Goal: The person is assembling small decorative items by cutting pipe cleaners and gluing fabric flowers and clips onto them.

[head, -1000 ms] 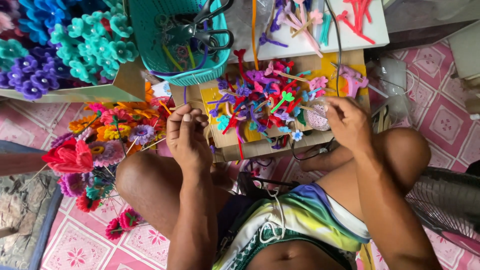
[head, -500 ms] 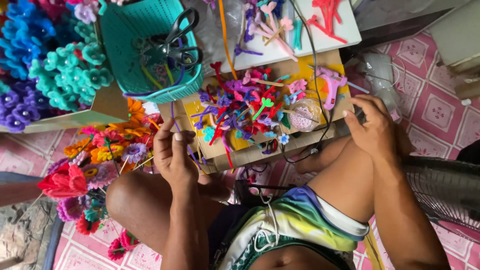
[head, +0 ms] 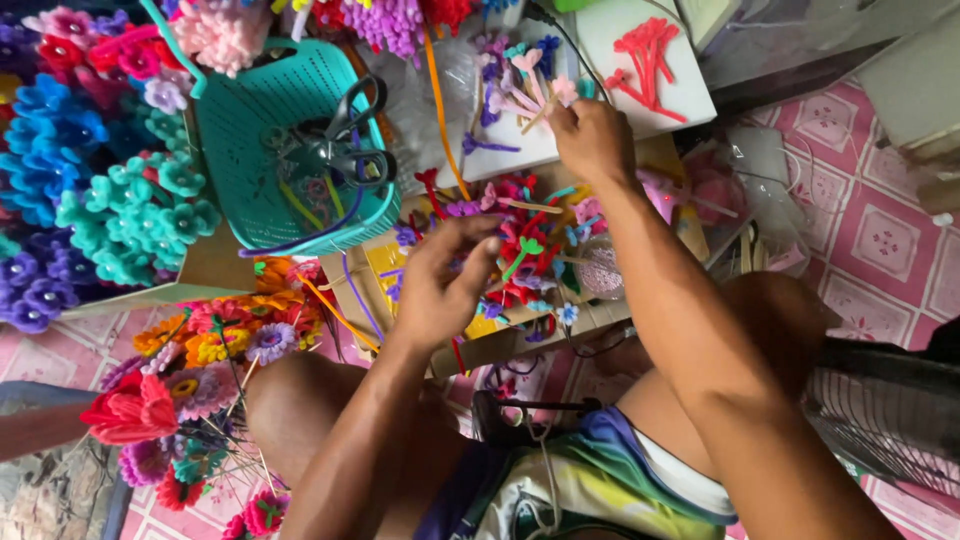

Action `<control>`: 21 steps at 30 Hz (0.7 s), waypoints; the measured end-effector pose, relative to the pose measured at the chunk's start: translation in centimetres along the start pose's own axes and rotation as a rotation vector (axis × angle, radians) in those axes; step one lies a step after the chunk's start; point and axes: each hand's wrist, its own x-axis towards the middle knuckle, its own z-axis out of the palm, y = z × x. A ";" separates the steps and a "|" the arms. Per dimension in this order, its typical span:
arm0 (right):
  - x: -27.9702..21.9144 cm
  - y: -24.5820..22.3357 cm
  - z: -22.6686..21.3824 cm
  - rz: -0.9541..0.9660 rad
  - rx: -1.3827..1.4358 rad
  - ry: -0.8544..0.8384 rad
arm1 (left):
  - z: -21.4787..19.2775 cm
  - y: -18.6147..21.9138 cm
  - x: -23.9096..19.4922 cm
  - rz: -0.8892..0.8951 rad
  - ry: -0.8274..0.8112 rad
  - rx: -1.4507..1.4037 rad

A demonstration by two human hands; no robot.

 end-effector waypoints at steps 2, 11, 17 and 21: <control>1.4 -1.2 0.0 0.055 -0.033 -0.053 | 0.1 -0.3 2.3 -0.012 -0.044 0.040; 3.4 0.0 2.6 0.193 0.032 -0.076 | 2.5 -5.7 7.0 -0.241 -0.020 -0.151; 1.1 0.4 -0.5 0.165 0.136 0.087 | 3.2 -5.6 8.6 -0.262 0.043 -0.223; -2.4 -3.1 -3.1 -0.317 0.270 0.283 | 3.6 -4.8 8.8 -0.306 0.043 -0.274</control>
